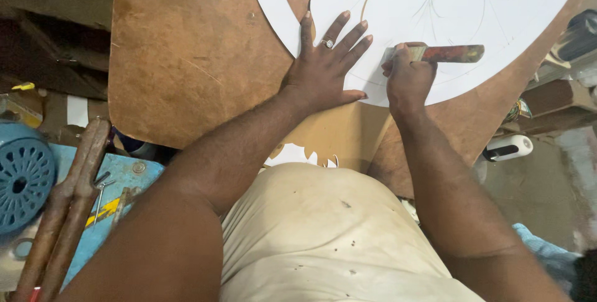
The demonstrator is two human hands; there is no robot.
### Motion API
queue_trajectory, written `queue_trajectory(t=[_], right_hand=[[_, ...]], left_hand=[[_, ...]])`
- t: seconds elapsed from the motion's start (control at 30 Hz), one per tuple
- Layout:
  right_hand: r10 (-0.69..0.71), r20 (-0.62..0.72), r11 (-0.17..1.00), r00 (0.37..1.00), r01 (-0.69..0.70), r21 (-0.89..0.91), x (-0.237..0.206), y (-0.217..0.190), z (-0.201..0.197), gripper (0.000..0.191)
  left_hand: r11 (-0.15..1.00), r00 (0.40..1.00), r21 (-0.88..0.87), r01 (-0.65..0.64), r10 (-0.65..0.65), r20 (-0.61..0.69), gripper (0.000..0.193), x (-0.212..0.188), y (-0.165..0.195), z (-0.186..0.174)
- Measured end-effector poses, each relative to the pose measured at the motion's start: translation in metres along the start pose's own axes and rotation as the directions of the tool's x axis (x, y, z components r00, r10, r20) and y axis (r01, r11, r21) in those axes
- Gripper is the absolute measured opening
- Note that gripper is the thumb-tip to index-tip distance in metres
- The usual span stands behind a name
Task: The person cuts a large circular white sheet with a drawn floral medallion pattern using a knife, holding the sheet steady with one hand while cutting along the drawn outlines. Cut pieces of the pattern are separated and fall away as the person works around the design.
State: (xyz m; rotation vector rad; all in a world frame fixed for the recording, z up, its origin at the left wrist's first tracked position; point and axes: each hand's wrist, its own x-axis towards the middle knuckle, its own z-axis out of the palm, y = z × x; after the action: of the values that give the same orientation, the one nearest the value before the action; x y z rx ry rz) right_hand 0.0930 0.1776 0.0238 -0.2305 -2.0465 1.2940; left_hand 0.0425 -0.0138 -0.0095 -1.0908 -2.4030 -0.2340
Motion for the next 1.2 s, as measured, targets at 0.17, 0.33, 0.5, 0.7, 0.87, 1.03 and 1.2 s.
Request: queue_trajectory(t=[0.17, 0.33, 0.5, 0.7, 0.87, 1.03, 1.2], right_hand=[[-0.001, 0.021, 0.998, 1.000, 0.002, -0.066, 0.000, 0.001, -0.001, 0.016], [-0.013, 0.045, 0.998, 0.999, 0.016, -0.068, -0.001, 0.002, -0.003, 0.016], [-0.058, 0.078, 0.995, 0.995, 0.064, -0.079, -0.003, 0.003, -0.005, 0.015], [-0.019, 0.100, 0.988, 0.995, 0.034, -0.149, -0.004, 0.002, -0.009, 0.016], [-0.054, 0.174, 0.980, 0.983, 0.085, -0.178, -0.006, 0.000, -0.014, 0.018], [-0.063, 0.216, 0.978, 0.974, 0.103, -0.179, -0.008, -0.004, -0.017, 0.019], [-0.087, 0.242, 0.957, 0.966, 0.149, -0.250, -0.008, -0.005, -0.021, 0.020]], left_hand=[[1.000, 1.000, 0.006, -0.001, 0.001, 0.005, 0.106, 0.001, -0.002, 0.003], [1.000, 0.999, 0.006, 0.001, -0.001, -0.038, 0.106, 0.000, 0.000, 0.006], [1.000, 0.999, 0.001, 0.000, 0.000, -0.039, 0.106, 0.001, 0.000, 0.010], [1.000, 0.998, -0.015, 0.001, -0.002, -0.065, 0.108, 0.001, 0.000, 0.015], [1.000, 0.993, -0.027, -0.007, 0.004, -0.116, 0.110, -0.002, 0.001, 0.018], [0.999, 1.000, 0.040, 0.005, -0.004, -0.019, 0.106, 0.003, 0.000, 0.016], [0.999, 1.000, 0.040, 0.003, -0.003, -0.008, 0.106, 0.001, 0.000, 0.011]])
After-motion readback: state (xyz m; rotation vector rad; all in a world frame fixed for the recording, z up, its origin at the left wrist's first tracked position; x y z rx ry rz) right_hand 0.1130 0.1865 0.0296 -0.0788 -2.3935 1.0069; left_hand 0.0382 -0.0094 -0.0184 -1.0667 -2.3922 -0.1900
